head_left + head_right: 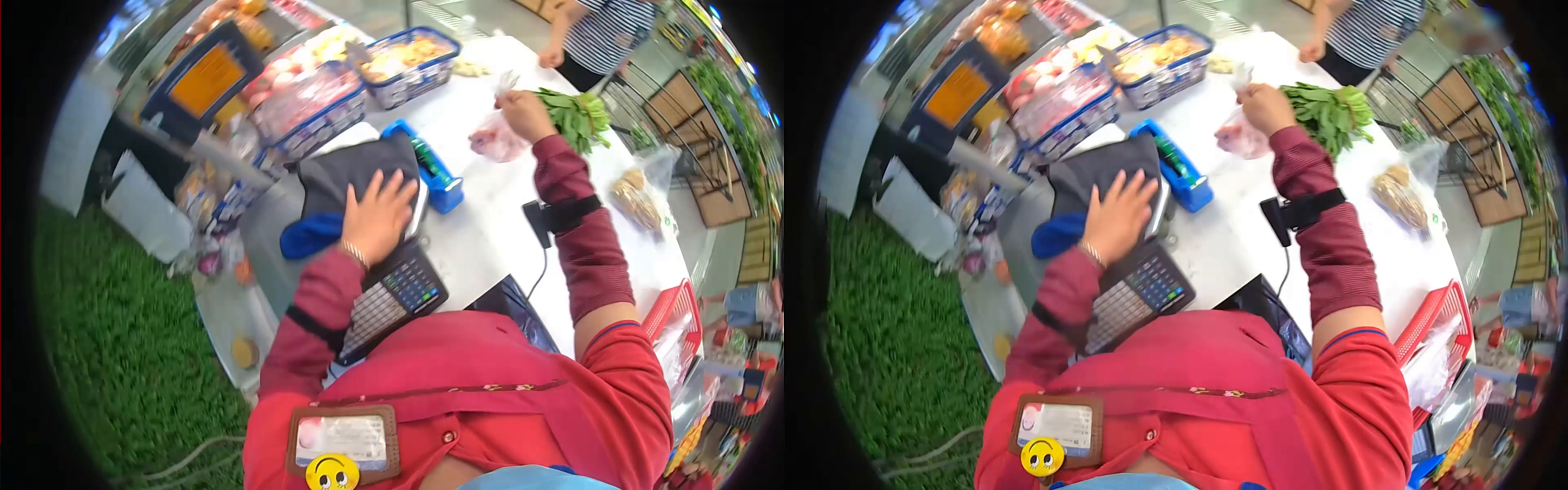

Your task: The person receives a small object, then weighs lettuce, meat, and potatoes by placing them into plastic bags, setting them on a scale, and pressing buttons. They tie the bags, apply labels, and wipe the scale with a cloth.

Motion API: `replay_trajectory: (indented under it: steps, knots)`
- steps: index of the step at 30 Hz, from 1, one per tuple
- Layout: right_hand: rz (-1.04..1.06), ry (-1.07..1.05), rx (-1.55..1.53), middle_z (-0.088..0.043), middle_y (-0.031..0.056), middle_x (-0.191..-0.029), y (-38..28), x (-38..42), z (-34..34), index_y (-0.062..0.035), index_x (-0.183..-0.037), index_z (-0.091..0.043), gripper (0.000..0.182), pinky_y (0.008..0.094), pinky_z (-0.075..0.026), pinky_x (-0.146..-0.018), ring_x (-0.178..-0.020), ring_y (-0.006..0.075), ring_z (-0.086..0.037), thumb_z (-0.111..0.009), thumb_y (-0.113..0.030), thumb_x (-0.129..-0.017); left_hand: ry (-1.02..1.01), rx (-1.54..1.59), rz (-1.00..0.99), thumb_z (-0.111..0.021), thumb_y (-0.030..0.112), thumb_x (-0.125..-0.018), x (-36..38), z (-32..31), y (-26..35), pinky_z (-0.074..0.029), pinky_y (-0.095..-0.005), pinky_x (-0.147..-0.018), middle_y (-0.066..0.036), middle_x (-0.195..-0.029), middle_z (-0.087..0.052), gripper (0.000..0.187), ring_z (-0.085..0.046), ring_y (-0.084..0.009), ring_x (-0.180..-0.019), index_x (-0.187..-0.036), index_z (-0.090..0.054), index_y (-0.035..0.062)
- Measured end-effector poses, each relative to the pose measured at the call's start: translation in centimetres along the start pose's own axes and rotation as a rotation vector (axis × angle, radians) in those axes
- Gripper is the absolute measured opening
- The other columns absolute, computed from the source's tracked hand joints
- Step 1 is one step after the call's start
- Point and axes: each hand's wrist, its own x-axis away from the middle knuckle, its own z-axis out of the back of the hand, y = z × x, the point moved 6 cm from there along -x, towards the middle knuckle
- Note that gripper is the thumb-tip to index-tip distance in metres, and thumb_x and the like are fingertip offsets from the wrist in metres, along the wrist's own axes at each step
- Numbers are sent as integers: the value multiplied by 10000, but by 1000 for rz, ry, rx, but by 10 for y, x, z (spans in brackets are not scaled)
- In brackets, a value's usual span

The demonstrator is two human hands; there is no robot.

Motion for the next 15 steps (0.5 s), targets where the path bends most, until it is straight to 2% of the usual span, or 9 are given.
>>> replay_trajectory:
  steps: [2,3,4,6,7,8,10,13,15]
  knots:
    - [82,134,-29,-669,152,-848,52,1,-12,-99,-835,-706,196,410,-495,-739,-802,329,-639,-551,-213,-803,26,-28,-19,-519,284,-885,8,7,37,-292,-588,-991,-47,-1437,-372,499,-329,-285,-1323,-1366,-410,211]
    - [-20,186,34,-659,157,-832,77,7,-18,-94,-776,-697,164,424,-499,-729,-780,335,-631,-552,-169,-763,-22,-71,50,-523,291,-881,12,11,48,-302,-576,-983,-44,-1447,-359,514,-327,-285,-1322,-1374,-400,209]
    - [6,140,290,-646,171,-800,86,12,-20,-72,-720,-672,154,438,-493,-722,-765,348,-617,-551,-163,-748,-71,-115,115,-528,297,-877,17,12,52,-312,-565,-974,-41,-1457,-345,530,-325,-286,-1321,-1382,-390,207]
    - [-115,264,-52,-619,214,-779,121,31,-15,-48,-699,-667,199,459,-483,-733,-756,384,-596,-573,-218,-743,-104,-162,247,-511,325,-889,28,5,40,-301,-563,-989,-41,-1475,-318,546,-291,-294,-1345,-1399,-366,197]
    - [-226,116,-95,-623,223,-858,130,39,-9,-33,-864,-680,243,428,-477,-790,-831,383,-591,-580,-234,-771,-110,-183,322,-510,357,-887,34,0,30,-297,-564,-993,-34,-1482,-306,561,-279,-295,-1352,-1405,-358,207]
    - [-217,199,-204,-599,226,-1030,141,55,3,-35,-1094,-615,383,401,-444,-878,-968,368,-563,-596,-275,-795,-120,-207,412,-510,388,-885,41,-5,17,-293,-565,-997,-28,-1489,-294,577,-266,-296,-1360,-1412,-350,217]
    - [-208,303,-200,-540,217,-1156,179,71,45,-33,-1215,-522,518,398,-411,-924,-1067,367,-515,-644,-284,-779,-168,-213,563,-439,399,-930,53,-10,-9,-275,-580,-1020,-36,-1507,-259,558,-234,-314,-1378,-1439,-303,215]
    - [-389,803,25,-538,234,-1158,269,112,148,29,-1193,-506,615,420,-408,-933,-1094,368,-504,-716,-328,-739,-198,-197,699,-336,394,-979,65,-14,-42,-263,-590,-1031,-46,-1520,-224,516,-210,-323,-1387,-1458,-250,221]
    - [-586,1048,222,-493,240,-1232,319,144,213,44,-1210,-474,829,452,-384,-971,-1156,380,-467,-740,-519,-664,-197,-187,766,-312,403,-985,61,-15,-47,-258,-597,-1029,-47,-1521,-219,511,-211,-325,-1386,-1457,-251,218]
